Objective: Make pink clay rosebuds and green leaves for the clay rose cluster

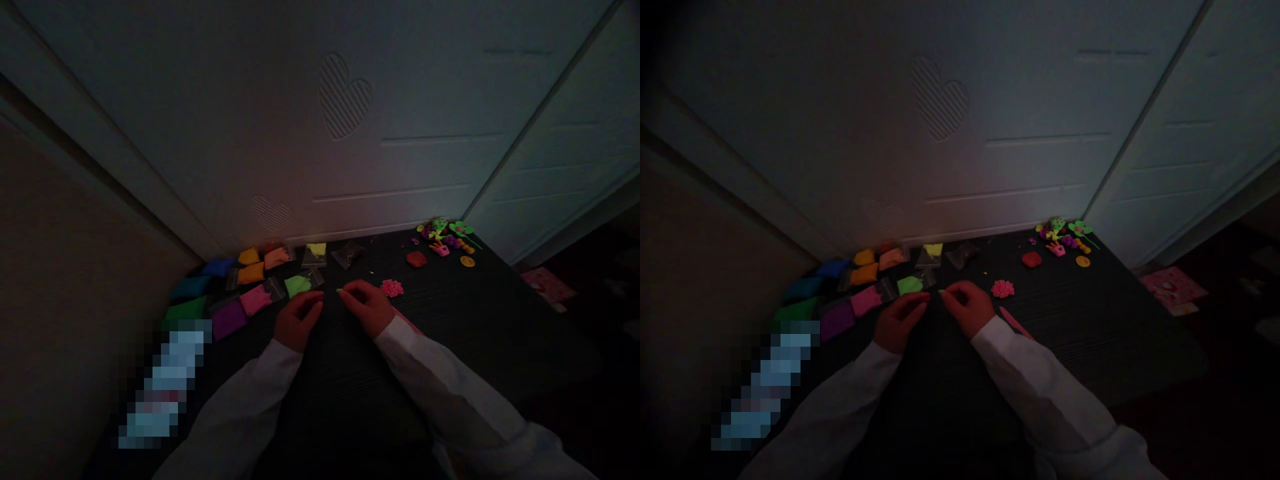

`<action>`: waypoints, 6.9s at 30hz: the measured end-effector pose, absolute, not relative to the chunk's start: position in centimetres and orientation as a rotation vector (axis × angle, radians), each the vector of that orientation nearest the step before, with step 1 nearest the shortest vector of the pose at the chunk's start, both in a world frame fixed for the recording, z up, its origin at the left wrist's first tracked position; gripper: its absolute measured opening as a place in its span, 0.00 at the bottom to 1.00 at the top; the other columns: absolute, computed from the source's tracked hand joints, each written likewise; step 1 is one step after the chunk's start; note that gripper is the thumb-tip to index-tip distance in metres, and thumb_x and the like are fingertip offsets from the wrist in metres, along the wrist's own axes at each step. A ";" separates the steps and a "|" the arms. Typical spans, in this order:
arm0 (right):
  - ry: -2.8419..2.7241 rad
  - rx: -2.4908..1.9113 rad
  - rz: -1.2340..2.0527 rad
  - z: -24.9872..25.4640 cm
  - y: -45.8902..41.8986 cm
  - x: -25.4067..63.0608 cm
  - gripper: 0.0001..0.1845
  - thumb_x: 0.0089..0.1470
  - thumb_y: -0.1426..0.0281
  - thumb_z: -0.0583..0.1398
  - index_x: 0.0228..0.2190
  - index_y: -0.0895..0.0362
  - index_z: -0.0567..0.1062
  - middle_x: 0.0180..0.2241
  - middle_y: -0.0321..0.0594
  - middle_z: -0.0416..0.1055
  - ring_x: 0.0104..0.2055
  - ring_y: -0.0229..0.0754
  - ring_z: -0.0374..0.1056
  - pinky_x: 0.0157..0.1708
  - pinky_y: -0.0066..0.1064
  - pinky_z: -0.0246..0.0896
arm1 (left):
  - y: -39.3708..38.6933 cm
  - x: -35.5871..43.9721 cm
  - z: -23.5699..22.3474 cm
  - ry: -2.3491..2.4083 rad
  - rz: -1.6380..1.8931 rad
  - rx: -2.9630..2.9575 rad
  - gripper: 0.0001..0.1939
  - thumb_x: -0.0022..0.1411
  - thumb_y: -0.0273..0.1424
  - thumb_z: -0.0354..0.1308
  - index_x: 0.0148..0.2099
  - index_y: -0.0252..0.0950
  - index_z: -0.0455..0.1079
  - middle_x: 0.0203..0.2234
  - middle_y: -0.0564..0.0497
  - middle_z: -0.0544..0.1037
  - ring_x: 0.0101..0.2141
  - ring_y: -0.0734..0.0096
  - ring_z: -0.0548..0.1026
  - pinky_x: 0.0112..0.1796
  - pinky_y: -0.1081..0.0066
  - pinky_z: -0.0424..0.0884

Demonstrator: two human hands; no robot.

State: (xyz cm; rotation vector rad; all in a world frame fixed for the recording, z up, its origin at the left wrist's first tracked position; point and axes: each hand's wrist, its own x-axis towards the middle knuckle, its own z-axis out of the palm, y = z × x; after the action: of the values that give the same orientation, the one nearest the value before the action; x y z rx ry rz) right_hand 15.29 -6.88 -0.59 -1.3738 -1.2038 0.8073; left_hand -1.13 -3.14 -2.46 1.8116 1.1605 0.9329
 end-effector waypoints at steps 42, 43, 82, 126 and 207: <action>-1.062 -1.401 0.529 5.8 -8.7 24.3 0.11 0.44 0.62 0.58 0.27 0.58 0.70 0.26 0.36 0.67 0.29 0.36 0.63 0.30 0.29 0.57 | -1.5 7.5 8.5 0.395 0.692 0.903 0.15 0.50 0.28 0.54 0.43 0.38 0.63 0.32 0.53 0.69 0.29 0.80 0.69 0.34 0.75 0.67; -1.113 -1.377 0.528 7.4 -9.2 23.2 0.10 0.43 0.64 0.59 0.28 0.57 0.70 0.27 0.35 0.67 0.30 0.36 0.63 0.31 0.29 0.56 | -1.7 6.6 9.6 0.280 0.724 0.753 0.15 0.49 0.26 0.55 0.42 0.38 0.64 0.31 0.54 0.69 0.29 0.81 0.69 0.33 0.76 0.67; -1.548 -1.426 0.225 16.5 -10.8 14.8 0.06 0.48 0.67 0.55 0.22 0.53 0.66 0.25 0.36 0.67 0.27 0.37 0.64 0.24 0.28 0.59 | -5.7 3.3 15.2 0.370 1.045 0.725 0.12 0.50 0.22 0.52 0.36 0.41 0.70 0.30 0.57 0.75 0.31 0.78 0.73 0.34 0.81 0.70; -1.494 -1.219 0.504 14.6 -8.4 15.4 0.04 0.47 0.71 0.57 0.30 0.54 0.70 0.29 0.32 0.70 0.32 0.32 0.67 0.31 0.22 0.63 | -5.2 3.9 14.2 0.456 1.294 0.784 0.16 0.50 0.22 0.55 0.42 0.41 0.66 0.34 0.56 0.73 0.36 0.76 0.71 0.38 0.76 0.68; -2.039 -2.182 0.573 1.4 -11.4 20.2 0.12 0.50 0.64 0.51 0.31 0.57 0.72 0.34 0.42 0.66 0.38 0.40 0.62 0.38 0.30 0.55 | -4.2 3.2 14.2 0.221 1.003 0.415 0.10 0.56 0.24 0.47 0.39 0.35 0.68 0.34 0.52 0.72 0.35 0.78 0.70 0.35 0.78 0.68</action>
State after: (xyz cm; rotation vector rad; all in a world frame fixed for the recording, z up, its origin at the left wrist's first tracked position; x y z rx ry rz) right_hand 20.16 -11.38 1.39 -2.1821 -2.0388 0.5728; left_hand 3.18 -4.24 14.20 0.4153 0.2213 1.0029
